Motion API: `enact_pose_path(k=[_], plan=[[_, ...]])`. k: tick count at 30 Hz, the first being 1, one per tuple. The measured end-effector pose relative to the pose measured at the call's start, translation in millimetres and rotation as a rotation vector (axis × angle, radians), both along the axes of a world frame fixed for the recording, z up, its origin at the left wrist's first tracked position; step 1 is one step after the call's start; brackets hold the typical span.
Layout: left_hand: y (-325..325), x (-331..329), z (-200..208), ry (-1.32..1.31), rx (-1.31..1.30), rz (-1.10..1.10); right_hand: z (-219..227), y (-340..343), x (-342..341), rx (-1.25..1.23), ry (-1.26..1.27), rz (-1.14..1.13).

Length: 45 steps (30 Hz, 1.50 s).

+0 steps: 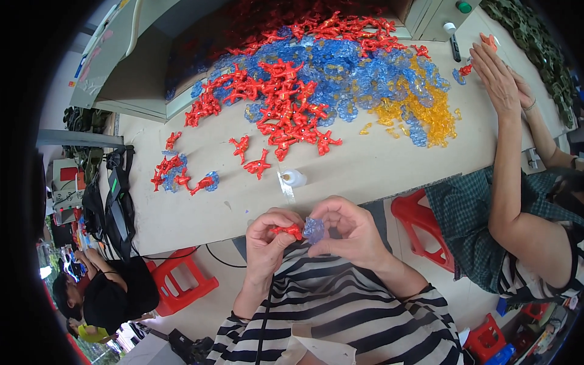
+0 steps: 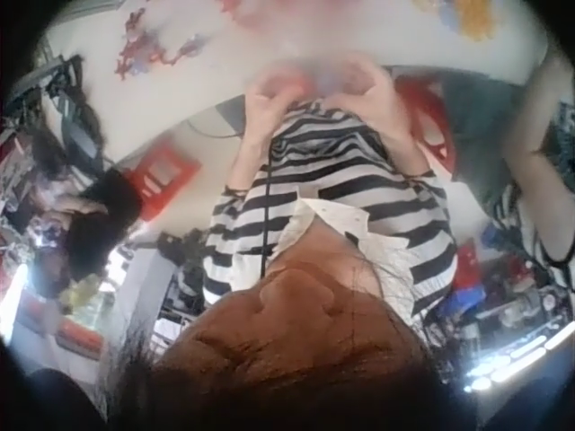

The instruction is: The person assembles small red and blue plastic toy parts into assembled toy units by hand, applying glue from a glue dispenser.

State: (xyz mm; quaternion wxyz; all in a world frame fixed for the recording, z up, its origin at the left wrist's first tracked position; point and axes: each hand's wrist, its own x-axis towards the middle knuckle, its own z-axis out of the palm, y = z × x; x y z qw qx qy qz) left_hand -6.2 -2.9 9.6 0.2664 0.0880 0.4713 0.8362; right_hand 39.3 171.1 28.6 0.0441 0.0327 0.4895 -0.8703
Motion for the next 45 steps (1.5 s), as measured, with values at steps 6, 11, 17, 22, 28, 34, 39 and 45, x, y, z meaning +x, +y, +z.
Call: enact_pose_path(k=[6, 11, 17, 22, 28, 34, 39, 45], plan=[[1, 2, -2, 0.018, -0.028, 0.037, -8, -5, 2, 0.025, 0.020, -0.025], [1, 4, -2, 0.028, -0.037, 0.059, -16, -9, 1, 0.052, 0.073, -0.046], [0, 4, 4, -0.035, -0.016, 0.064, -17, -10, 2, 0.155, 0.144, -0.083], [-1, 4, 5, 0.048, -0.093, 0.062, -14, -6, 2, 0.166, 0.087, -0.108], [-2, -1, 14, 0.161, -0.156, 0.056, -16, -3, 3, 0.169, 0.052, -0.050], [-5, -8, 10, 0.462, -0.290, 0.056, -9, -6, 1, 0.423, 0.230, -0.103], [-4, -9, -1, 0.292, -0.092, 0.037, 4, -7, 4, 0.561, 0.213, -0.126], [-3, -8, -12, 0.254, 0.051, 0.030, 12, -8, -2, 0.690, 0.428, -0.124]])
